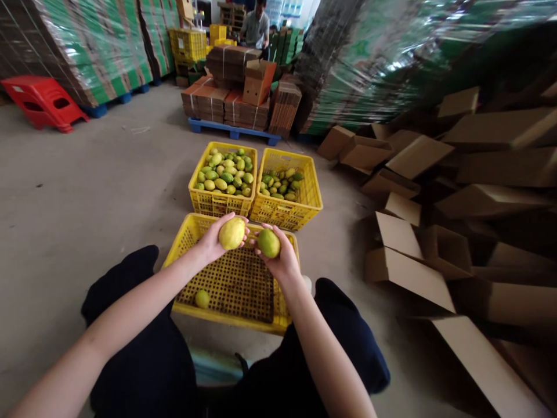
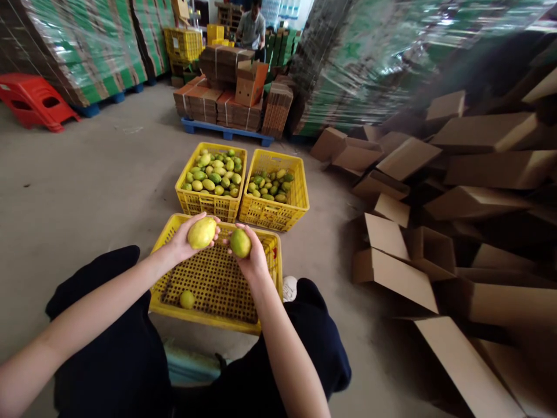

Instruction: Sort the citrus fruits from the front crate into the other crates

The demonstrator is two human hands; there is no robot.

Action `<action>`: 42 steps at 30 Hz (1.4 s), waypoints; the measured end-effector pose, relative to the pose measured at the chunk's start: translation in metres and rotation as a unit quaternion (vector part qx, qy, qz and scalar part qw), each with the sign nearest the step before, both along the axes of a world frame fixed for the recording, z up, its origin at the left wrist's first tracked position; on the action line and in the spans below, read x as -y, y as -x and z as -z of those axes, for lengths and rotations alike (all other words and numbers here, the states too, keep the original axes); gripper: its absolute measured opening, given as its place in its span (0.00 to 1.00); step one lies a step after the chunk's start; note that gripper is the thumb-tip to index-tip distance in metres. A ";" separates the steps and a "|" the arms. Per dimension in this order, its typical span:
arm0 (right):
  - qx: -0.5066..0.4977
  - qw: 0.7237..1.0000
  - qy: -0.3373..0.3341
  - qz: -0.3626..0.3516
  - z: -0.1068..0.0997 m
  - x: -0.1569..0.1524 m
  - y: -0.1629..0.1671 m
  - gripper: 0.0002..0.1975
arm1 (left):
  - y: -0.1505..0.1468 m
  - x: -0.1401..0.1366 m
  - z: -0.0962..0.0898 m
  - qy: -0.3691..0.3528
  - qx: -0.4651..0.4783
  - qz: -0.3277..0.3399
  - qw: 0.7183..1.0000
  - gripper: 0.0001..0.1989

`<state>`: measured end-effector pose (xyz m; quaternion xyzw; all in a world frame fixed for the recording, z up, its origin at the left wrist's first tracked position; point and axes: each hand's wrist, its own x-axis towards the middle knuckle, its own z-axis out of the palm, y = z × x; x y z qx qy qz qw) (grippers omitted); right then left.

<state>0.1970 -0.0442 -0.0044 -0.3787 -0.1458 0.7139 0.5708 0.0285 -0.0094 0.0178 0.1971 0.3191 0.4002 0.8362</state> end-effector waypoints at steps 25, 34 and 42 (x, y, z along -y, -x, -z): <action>-0.038 0.997 -0.068 -0.020 0.002 0.005 0.000 0.12 | 0.000 -0.005 0.008 0.198 0.016 -0.138 0.970 0.12; -0.026 0.996 -0.052 -0.065 0.004 -0.001 -0.002 0.21 | -0.006 0.000 -0.003 0.104 0.045 -0.096 0.989 0.04; 0.039 0.993 -0.089 -0.067 -0.001 0.007 0.001 0.18 | -0.008 -0.001 0.004 0.029 -0.009 -0.072 0.997 0.05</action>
